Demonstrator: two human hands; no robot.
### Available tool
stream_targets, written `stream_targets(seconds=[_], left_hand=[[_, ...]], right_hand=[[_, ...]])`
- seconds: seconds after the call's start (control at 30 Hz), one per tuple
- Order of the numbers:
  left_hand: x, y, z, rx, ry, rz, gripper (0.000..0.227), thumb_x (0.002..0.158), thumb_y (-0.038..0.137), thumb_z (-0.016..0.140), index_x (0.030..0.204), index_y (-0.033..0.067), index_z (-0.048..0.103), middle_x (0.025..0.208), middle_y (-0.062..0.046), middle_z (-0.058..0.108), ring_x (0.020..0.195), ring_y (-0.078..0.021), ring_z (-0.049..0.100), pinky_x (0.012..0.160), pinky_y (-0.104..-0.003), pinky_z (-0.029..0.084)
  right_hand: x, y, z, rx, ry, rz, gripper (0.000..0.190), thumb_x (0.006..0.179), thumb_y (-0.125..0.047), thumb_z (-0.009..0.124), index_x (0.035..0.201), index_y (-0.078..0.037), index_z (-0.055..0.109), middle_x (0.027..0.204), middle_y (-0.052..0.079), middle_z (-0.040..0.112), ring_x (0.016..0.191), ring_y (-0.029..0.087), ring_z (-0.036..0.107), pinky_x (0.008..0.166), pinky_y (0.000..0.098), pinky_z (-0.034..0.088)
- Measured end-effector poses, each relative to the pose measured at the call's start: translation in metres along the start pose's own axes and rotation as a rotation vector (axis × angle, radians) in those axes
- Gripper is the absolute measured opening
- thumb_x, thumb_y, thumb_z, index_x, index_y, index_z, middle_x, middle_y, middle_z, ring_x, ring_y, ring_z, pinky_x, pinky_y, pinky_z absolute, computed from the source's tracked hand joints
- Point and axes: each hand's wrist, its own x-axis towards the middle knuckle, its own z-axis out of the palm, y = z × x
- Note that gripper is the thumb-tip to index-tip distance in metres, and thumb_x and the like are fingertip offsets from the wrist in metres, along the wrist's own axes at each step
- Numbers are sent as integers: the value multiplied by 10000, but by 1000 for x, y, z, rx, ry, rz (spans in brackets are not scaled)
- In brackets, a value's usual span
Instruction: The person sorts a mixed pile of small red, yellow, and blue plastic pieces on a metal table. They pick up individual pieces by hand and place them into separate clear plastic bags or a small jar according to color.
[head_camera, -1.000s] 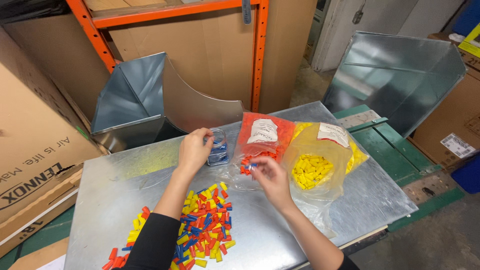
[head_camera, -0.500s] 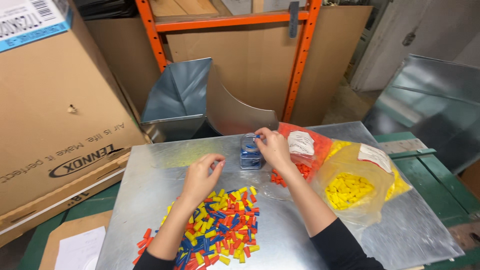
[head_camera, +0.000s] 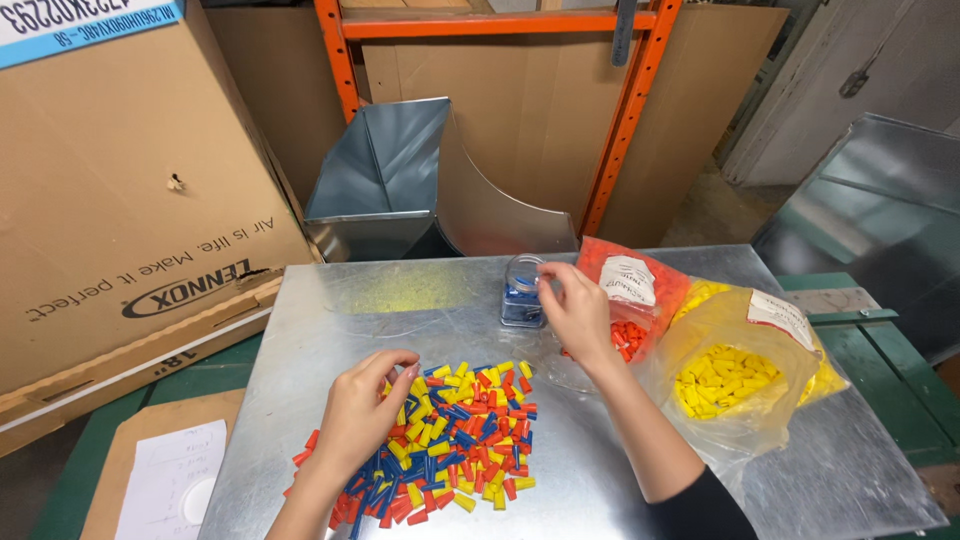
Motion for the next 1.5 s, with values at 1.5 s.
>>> stream_targets(seconds=[1.5], left_hand=[[-93, -10, 107, 313, -357, 578, 215, 836, 232, 683, 1002, 114, 614, 1040, -78, 570, 968, -257, 519, 771, -416, 355]], right_hand=[[-194, 17, -37, 192, -393, -83, 127, 814, -196, 698, 910, -137, 641, 858, 3, 654, 706, 148, 588, 623, 274, 460]])
